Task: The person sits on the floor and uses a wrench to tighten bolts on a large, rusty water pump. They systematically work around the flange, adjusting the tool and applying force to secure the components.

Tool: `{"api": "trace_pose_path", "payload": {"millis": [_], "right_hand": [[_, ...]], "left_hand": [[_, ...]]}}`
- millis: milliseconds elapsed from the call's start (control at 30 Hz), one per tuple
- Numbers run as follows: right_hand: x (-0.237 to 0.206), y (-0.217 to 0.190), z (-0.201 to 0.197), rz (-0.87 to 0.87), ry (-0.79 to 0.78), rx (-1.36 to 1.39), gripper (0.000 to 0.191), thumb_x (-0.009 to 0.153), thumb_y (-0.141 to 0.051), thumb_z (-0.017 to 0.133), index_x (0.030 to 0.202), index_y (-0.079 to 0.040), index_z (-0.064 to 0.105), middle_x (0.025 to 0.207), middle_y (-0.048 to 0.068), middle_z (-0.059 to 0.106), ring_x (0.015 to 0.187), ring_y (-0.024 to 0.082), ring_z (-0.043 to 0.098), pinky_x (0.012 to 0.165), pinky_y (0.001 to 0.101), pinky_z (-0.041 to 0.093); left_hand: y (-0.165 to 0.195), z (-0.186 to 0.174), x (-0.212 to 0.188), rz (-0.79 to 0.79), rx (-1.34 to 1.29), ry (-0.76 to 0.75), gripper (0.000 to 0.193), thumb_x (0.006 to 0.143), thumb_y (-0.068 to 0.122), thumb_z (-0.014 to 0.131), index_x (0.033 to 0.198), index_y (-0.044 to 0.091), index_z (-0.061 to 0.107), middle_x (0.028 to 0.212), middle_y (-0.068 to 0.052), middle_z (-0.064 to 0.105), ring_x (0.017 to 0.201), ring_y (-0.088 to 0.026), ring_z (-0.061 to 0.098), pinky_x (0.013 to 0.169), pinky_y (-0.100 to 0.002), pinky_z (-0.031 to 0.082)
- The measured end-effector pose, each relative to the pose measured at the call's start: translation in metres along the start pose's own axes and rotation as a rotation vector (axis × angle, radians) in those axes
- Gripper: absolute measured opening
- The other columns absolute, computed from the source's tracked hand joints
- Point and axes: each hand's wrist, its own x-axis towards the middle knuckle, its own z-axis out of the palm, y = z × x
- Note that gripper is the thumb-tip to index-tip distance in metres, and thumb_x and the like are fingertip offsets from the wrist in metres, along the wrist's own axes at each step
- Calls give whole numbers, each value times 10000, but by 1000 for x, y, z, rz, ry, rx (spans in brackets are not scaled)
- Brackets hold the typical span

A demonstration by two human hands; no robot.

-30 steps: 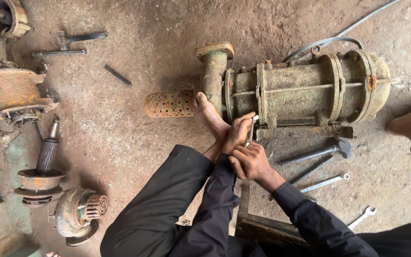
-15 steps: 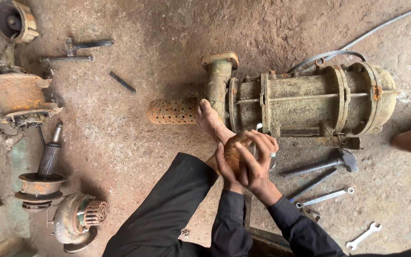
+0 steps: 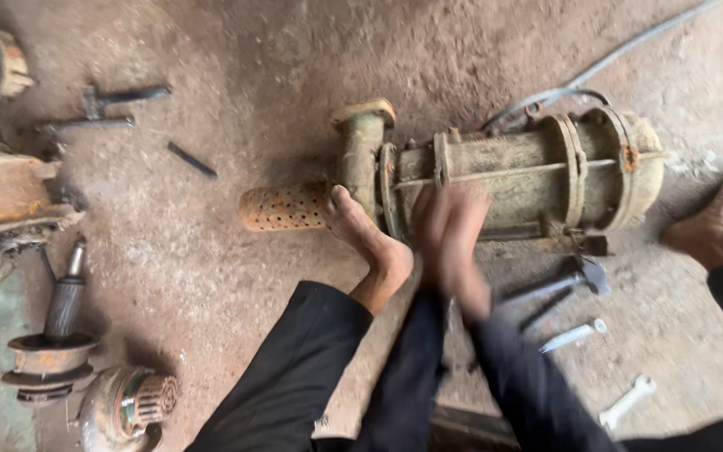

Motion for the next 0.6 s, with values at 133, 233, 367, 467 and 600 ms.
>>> {"api": "trace_pose_path", "payload": {"millis": [133,233,367,467,600], "right_hand": [[92,-26,33,-263,-83,-770,173,962,82,444,839,7,541,789,72,547,642,115,446,554,261,360],[64,-17,36,-458,-152,-874,213,994,61,437,898,-48,593,793,36,595,669,120,541,593,277,440],[-39,10,12,-791,-189,-1589,151,924,-52,506,845,-1,624,737,112,478,630,253,481,568,420,360],[-77,14,-15,-874,-829,-1016,73,818,-208,593,807,-147,631,781,47,532,667,231,534,554,380,417],[-87,11,-38,-810,-876,-904,142,817,-245,599,813,-104,609,796,90,503,678,246,529,544,387,412]], "left_hand": [[23,67,19,142,258,-193,482,1113,350,342,1491,62,419,1533,-110,437,1362,-269,526,1144,-443,432],[34,86,24,172,327,-273,466,1122,318,346,1517,73,383,1565,-98,398,1376,-263,512,1138,-435,434],[41,35,-14,268,362,-156,457,1134,274,350,1551,89,336,1607,-82,345,1395,-255,493,1129,-423,437],[25,-2,-49,312,614,-158,459,1142,242,354,1576,100,300,1639,-71,306,1409,-249,479,1123,-415,438],[-21,-26,-42,-335,14,-282,519,1099,216,423,1553,-23,347,1610,-170,369,1358,-248,507,1069,-360,448]]}}
